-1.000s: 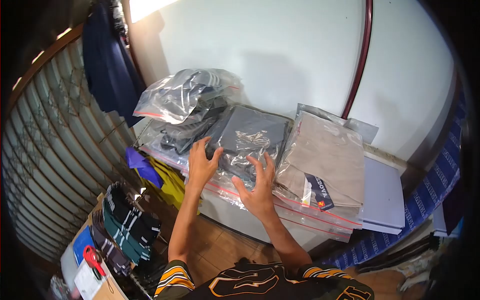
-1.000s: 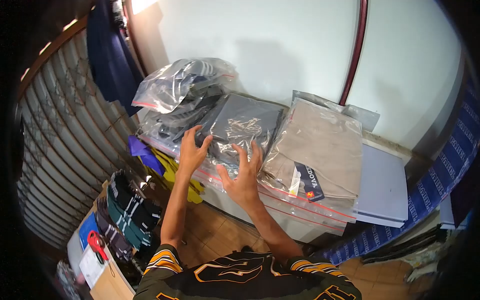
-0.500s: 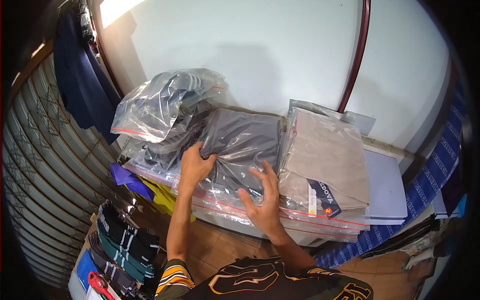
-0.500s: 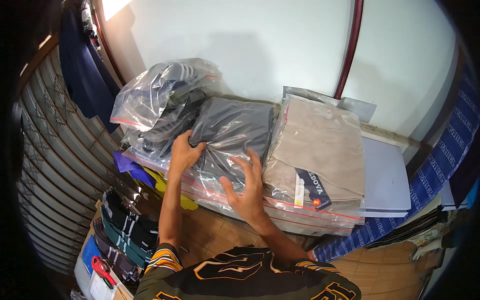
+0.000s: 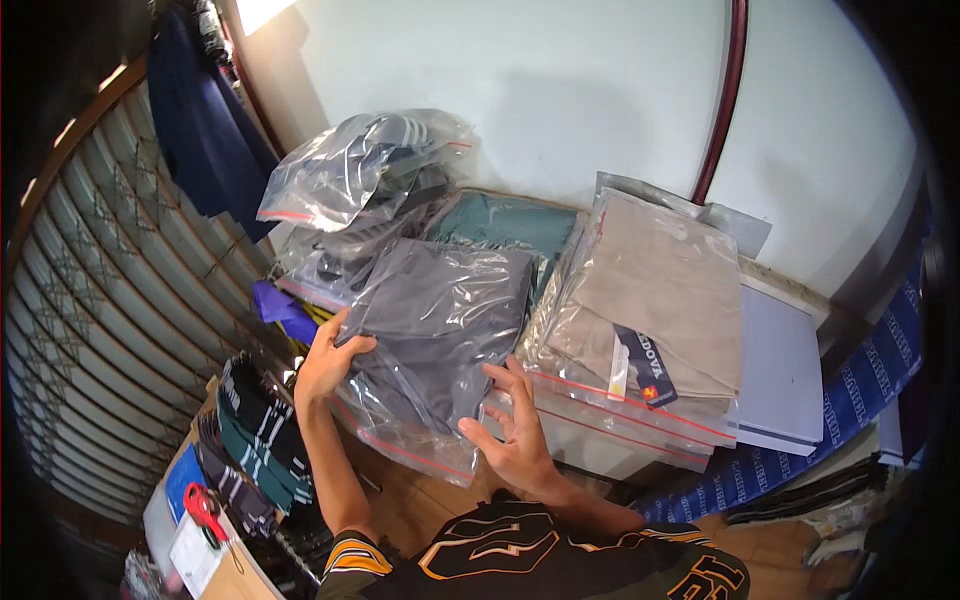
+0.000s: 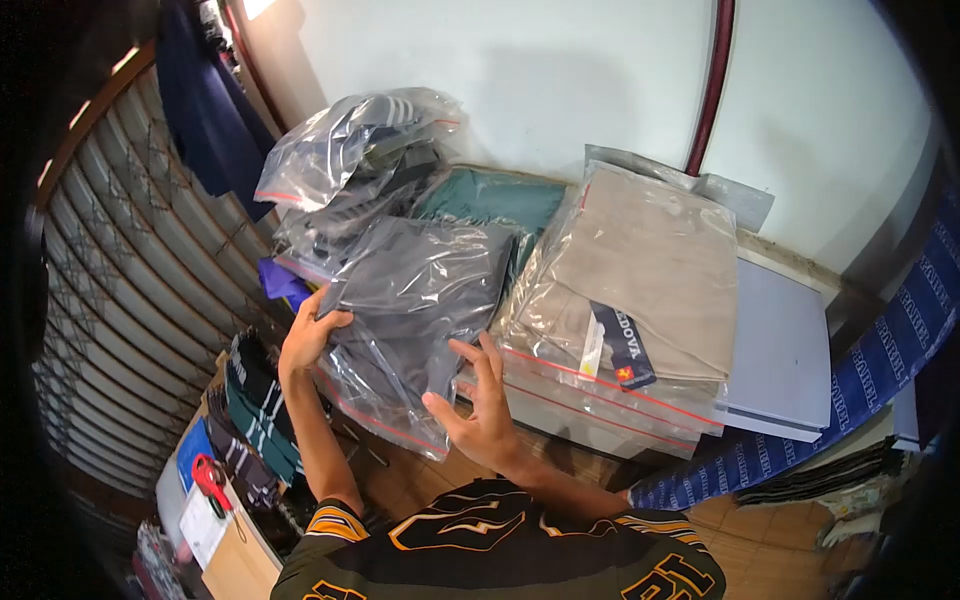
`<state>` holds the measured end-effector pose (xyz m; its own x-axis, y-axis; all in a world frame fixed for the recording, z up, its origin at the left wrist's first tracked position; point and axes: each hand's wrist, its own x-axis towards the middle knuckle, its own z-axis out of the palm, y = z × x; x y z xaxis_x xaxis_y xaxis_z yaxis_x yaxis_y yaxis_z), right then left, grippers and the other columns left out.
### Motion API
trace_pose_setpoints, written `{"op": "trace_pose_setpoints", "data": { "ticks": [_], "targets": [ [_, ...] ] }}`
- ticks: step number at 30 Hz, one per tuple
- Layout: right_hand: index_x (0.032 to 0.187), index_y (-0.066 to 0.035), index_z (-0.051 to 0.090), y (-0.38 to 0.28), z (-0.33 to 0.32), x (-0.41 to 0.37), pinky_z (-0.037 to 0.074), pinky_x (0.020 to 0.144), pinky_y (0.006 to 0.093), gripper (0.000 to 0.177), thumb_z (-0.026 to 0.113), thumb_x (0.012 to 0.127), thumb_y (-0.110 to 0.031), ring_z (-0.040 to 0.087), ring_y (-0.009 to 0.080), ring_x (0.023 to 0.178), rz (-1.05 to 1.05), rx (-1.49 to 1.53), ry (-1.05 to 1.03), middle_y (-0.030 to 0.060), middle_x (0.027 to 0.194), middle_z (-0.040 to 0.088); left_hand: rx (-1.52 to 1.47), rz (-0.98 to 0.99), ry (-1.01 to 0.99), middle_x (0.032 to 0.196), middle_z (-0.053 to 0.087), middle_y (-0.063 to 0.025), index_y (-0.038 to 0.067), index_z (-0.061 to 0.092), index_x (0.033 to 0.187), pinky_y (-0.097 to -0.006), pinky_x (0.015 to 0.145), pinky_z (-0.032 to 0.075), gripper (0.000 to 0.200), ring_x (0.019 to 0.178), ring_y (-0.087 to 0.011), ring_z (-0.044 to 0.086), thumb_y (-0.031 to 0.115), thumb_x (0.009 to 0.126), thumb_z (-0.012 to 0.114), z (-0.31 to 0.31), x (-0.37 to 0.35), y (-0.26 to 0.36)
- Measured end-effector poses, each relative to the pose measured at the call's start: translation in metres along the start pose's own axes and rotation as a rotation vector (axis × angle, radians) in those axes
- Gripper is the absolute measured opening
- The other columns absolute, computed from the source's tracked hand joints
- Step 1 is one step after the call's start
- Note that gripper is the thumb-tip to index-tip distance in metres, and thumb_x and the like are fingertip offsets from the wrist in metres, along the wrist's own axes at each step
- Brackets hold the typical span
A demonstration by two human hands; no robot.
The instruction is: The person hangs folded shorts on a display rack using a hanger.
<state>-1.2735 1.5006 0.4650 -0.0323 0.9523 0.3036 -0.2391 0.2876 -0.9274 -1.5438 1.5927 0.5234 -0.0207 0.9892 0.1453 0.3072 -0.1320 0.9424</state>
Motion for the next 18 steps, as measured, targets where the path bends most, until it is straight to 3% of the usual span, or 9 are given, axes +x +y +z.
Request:
{"op": "trace_pose_setpoints", "data": {
  "ticks": [4,6,7,10,12,15,17,18],
  "targets": [
    [0.137,-0.008,0.048,0.016,-0.022,-0.036,0.044,0.097,0.0401,0.068,0.08,0.078,-0.016,0.037,0.0296,0.133,0.164,0.027,-0.165,0.022,0.148,0.029,-0.242,0.009,0.0,0.109,0.067,-0.004,-0.002,0.057,0.13,-0.0246,0.089,0.045,0.059,0.098,-0.0134,0.06,0.0,0.071,0.062,0.007,-0.074,-0.002],
    [0.136,-0.006,0.047,0.024,-0.034,-0.056,0.048,0.092,0.0354,0.065,0.079,0.079,-0.01,0.048,0.0225,0.12,0.194,-0.175,-0.267,0.0183,0.138,0.043,-0.295,-0.036,0.064,0.109,0.067,-0.0039,-0.002,0.057,0.13,-0.0239,0.089,0.045,0.059,0.098,-0.013,0.06,0.0,0.071,0.062,0.013,-0.115,-0.008],
    [0.136,-0.006,0.047,0.031,-0.038,-0.063,0.048,0.092,0.0354,0.065,0.079,0.079,-0.01,0.048,0.0225,0.12,0.203,-0.172,-0.3,0.0183,0.138,0.043,-0.349,-0.067,0.102,0.108,0.067,-0.0038,-0.002,0.057,0.13,-0.0232,0.089,0.045,0.059,0.098,-0.0125,0.06,0.0,0.071,0.062,0.018,-0.136,-0.008],
    [0.133,-0.002,0.05,0.036,-0.046,-0.085,0.048,0.088,0.0277,0.062,0.076,0.076,0.004,0.057,0.0149,0.1,0.416,0.359,-0.28,0.0064,0.119,0.054,-0.39,-0.076,0.221,0.112,0.065,-0.0036,-0.001,0.053,0.133,-0.0233,0.089,0.045,0.064,0.098,-0.0115,0.059,-0.002,0.07,0.063,0.04,-0.198,-0.013],
    [0.133,-0.002,0.051,0.032,-0.054,-0.104,0.048,0.09,0.0273,0.062,0.075,0.076,0.005,0.058,0.0145,0.1,0.427,0.286,-0.368,0.0064,0.116,0.056,-0.402,-0.114,0.326,0.113,0.064,-0.003,0.0,0.051,0.133,-0.0241,0.091,0.044,0.066,0.099,-0.011,0.058,-0.002,0.069,0.065,0.058,-0.241,-0.01],
    [0.133,-0.002,0.052,0.047,-0.071,-0.132,0.049,0.09,0.0269,0.061,0.072,0.076,0.009,0.06,0.0137,0.1,0.316,0.089,-0.521,0.0067,0.11,0.06,-0.383,-0.139,0.374,0.104,0.06,0.0001,0.004,0.054,0.117,-0.0239,0.092,0.041,0.049,0.099,-0.01,0.055,-0.001,0.07,0.065,0.081,-0.301,-0.015],
    [0.13,-0.005,0.059,0.045,-0.081,-0.154,0.046,0.093,0.0305,0.059,0.075,0.073,-0.001,0.058,0.019,0.104,0.489,0.16,-0.54,0.0095,0.117,0.061,-0.333,-0.212,0.397,0.103,0.058,-0.0019,0.005,0.049,0.118,-0.0253,0.09,0.043,0.048,0.099,-0.0114,0.055,0.001,0.074,0.069,0.095,-0.342,-0.027],
    [0.133,-0.004,0.055,0.051,-0.088,-0.164,0.046,0.094,0.0299,0.06,0.072,0.076,0.0,0.058,0.0199,0.106,0.562,0.137,-0.579,0.0114,0.119,0.061,-0.381,-0.291,0.418,0.105,0.058,-0.0041,0.004,0.046,0.121,-0.0263,0.089,0.045,0.051,0.099,-0.0128,0.055,0.001,0.075,0.069,0.105,-0.362,-0.032]
  ]
}}
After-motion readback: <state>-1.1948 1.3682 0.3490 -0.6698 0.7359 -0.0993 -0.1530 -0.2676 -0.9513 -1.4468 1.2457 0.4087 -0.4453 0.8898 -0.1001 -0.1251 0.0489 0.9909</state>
